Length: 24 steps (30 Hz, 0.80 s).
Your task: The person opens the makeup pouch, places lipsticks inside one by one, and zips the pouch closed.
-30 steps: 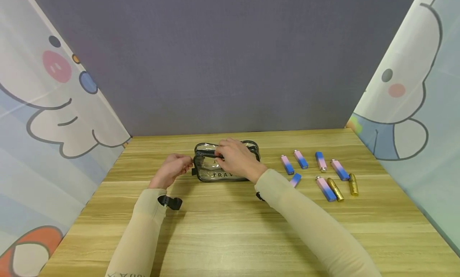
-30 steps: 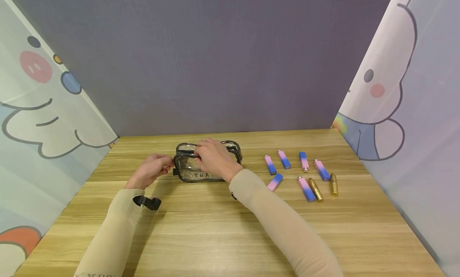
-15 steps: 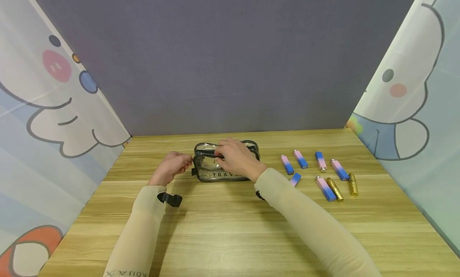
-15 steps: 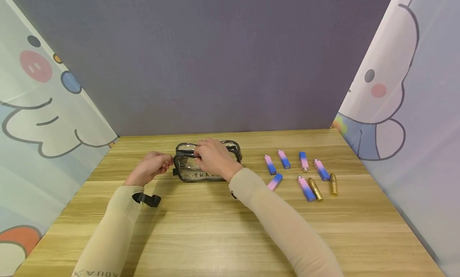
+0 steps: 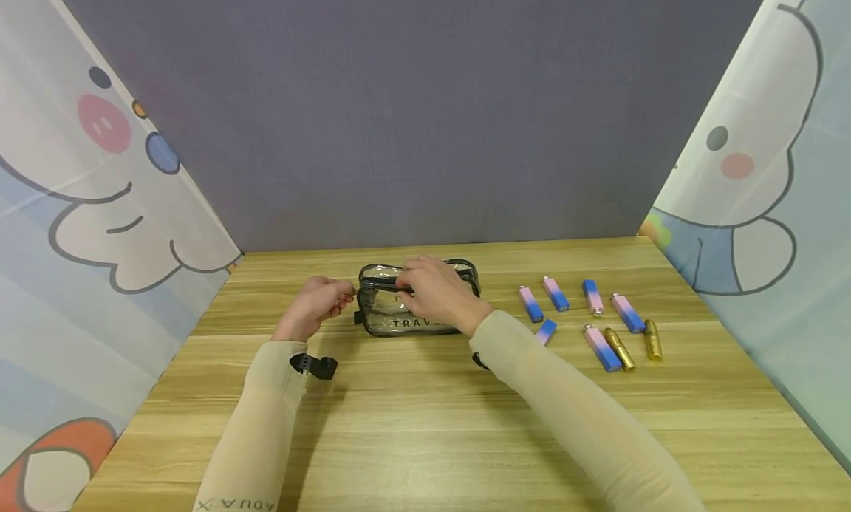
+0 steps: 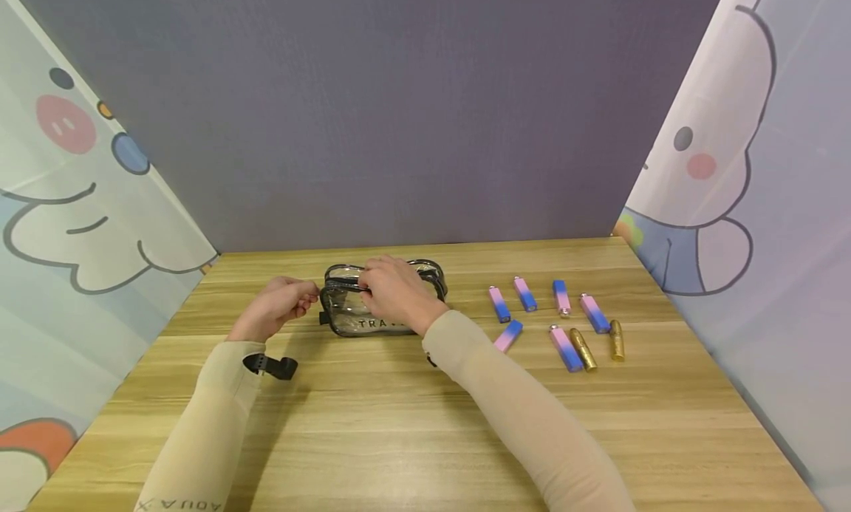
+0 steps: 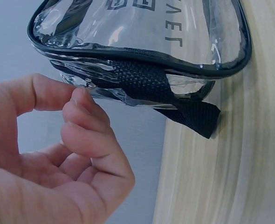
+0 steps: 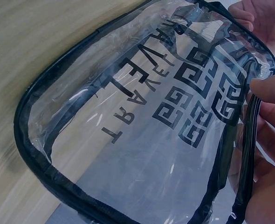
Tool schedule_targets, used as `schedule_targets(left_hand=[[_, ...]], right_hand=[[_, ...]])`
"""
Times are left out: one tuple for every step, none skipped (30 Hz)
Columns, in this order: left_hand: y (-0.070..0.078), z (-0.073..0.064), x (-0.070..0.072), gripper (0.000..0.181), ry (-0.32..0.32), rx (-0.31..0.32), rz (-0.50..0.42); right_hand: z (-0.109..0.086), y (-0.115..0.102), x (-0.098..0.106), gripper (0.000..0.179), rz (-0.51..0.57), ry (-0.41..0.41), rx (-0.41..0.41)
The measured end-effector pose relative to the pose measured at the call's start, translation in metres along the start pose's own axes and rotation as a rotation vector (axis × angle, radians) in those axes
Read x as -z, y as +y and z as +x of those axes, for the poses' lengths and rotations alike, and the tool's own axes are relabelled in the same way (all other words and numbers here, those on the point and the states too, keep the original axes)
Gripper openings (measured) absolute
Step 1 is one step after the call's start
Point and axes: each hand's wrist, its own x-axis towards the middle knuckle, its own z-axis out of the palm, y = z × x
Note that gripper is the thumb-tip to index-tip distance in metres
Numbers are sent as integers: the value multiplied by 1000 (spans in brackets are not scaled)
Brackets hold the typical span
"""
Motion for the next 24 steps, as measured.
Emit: schedule_targets(left_hand=[[0, 0, 0, 16, 4, 1, 0], [1, 0, 0, 16, 4, -2, 1], [2, 0, 0, 16, 9, -4, 1], [3, 0, 0, 16, 13, -6, 1], [4, 0, 0, 17, 17, -12, 1], [5, 0, 0, 18, 19, -18, 4], [6, 0, 0, 19, 21, -22, 6], [6, 0, 0, 20, 23, -26, 9], [7, -1, 0, 20, 27, -27, 11], [8, -1, 0, 21, 27, -29, 13], [9, -1, 0, 22, 29, -31, 16], [9, -2, 0, 23, 30, -30, 20], [10, -2, 0, 22, 34, -29, 24], [10, -2, 0, 22, 38, -28, 26], [10, -2, 0, 22, 42, -30, 30], [10, -2, -1, 21, 46, -30, 31], [10, -2, -1, 21, 50, -31, 34], [10, -3, -1, 20, 51, -32, 37], [11, -2, -1, 20, 54, -34, 37], [11, -2, -1, 20, 54, -37, 40], [11, -3, 0, 20, 54, -39, 43], [11, -3, 0, 20, 54, -38, 45], [11, -3, 0, 20, 56, -38, 45], [11, -4, 0, 20, 57, -36, 45]], right_hand=[[0, 0, 0, 16, 2, -2, 0], [0, 0, 0, 16, 3, -4, -1], [0, 0, 0, 16, 3, -5, 0], [0, 0, 1, 16, 5, -5, 0], [0, 0, 1, 16, 7, -5, 1], [0, 0, 1, 15, 9, -3, 1], [0, 0, 1, 15, 12, -1, 1], [0, -1, 1, 15, 10, 0, 2], [0, 0, 0, 14, 11, 3, 3], [0, 0, 1, 14, 12, 5, 3], [0, 0, 0, 14, 11, 6, 4], [0, 0, 0, 14, 11, 8, 6], [0, 0, 0, 14, 11, 8, 8], [0, 0, 0, 13, 10, 8, 9], [1, 0, 0, 13, 10, 8, 11], [1, 0, 0, 14, 8, 8, 11], [1, 0, 0, 14, 6, 8, 12], [1, 0, 0, 14, 9, 9, 14], [1, 0, 0, 14, 8, 8, 14], [1, 0, 0, 14, 6, 9, 13], [1, 0, 0, 15, 7, 10, 13], [1, 0, 0, 15, 8, 11, 14], [1, 0, -1, 15, 8, 11, 15], [1, 0, -1, 15, 11, 12, 17]])
